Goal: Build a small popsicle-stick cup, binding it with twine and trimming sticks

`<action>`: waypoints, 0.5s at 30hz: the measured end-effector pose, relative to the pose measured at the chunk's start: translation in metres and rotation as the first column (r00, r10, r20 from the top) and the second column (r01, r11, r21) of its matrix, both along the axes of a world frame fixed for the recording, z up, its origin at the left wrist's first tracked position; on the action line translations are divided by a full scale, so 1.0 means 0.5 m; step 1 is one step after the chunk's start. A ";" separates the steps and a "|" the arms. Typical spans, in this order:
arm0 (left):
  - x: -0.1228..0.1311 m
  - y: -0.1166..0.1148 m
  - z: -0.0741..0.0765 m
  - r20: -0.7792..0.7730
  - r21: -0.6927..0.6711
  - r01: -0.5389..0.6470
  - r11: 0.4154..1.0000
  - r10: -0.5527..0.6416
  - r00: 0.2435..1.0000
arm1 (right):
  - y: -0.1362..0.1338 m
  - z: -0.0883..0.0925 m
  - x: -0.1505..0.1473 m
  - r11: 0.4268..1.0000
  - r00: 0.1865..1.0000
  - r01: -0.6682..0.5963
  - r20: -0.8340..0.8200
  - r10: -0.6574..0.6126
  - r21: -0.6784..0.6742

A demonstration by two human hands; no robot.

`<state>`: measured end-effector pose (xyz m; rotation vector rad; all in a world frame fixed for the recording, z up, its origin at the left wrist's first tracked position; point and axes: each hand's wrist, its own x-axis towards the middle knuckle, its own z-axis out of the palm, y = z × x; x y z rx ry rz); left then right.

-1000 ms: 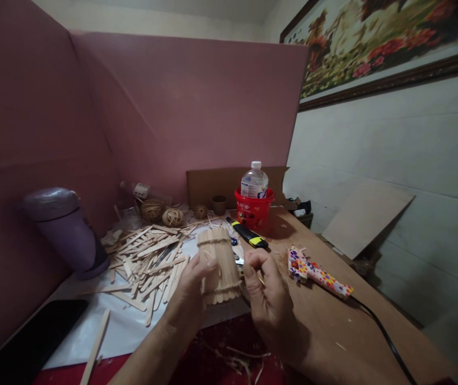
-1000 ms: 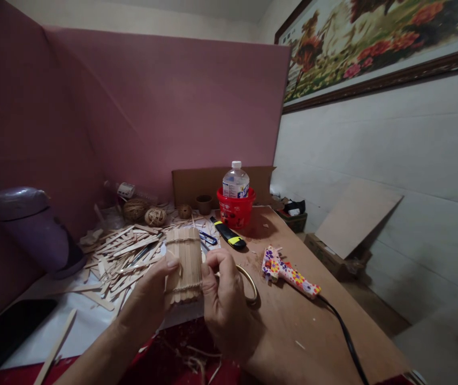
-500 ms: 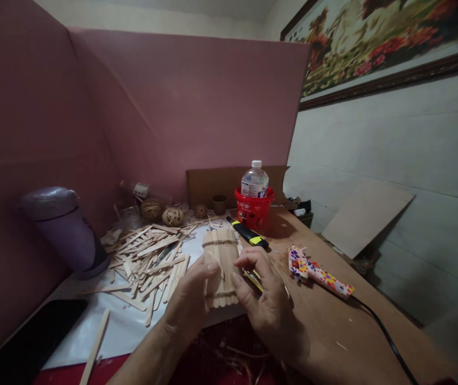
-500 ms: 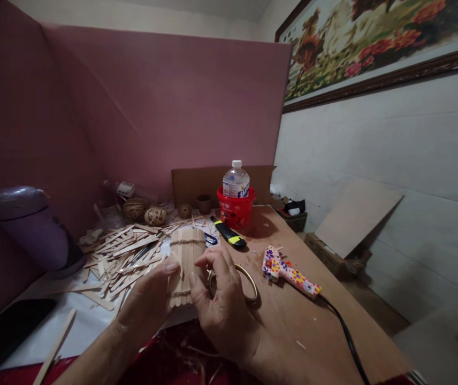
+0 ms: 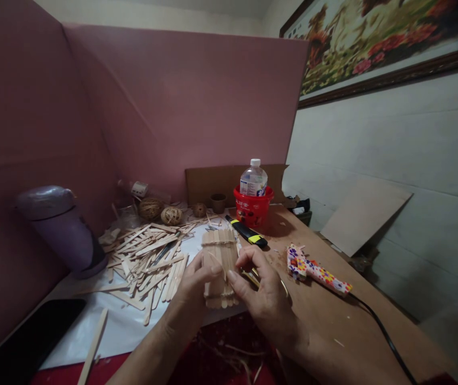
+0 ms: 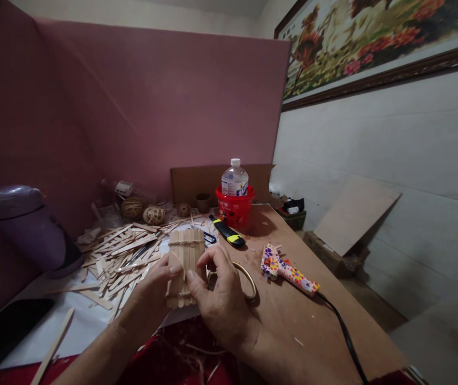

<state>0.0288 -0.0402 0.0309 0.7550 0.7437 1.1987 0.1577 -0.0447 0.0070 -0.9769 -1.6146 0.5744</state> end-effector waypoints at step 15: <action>-0.001 0.001 -0.007 -0.042 0.024 -0.015 1.000 0.016 0.999 | 0.002 -0.004 0.000 1.000 1.000 0.012 -0.025 -0.013 -0.029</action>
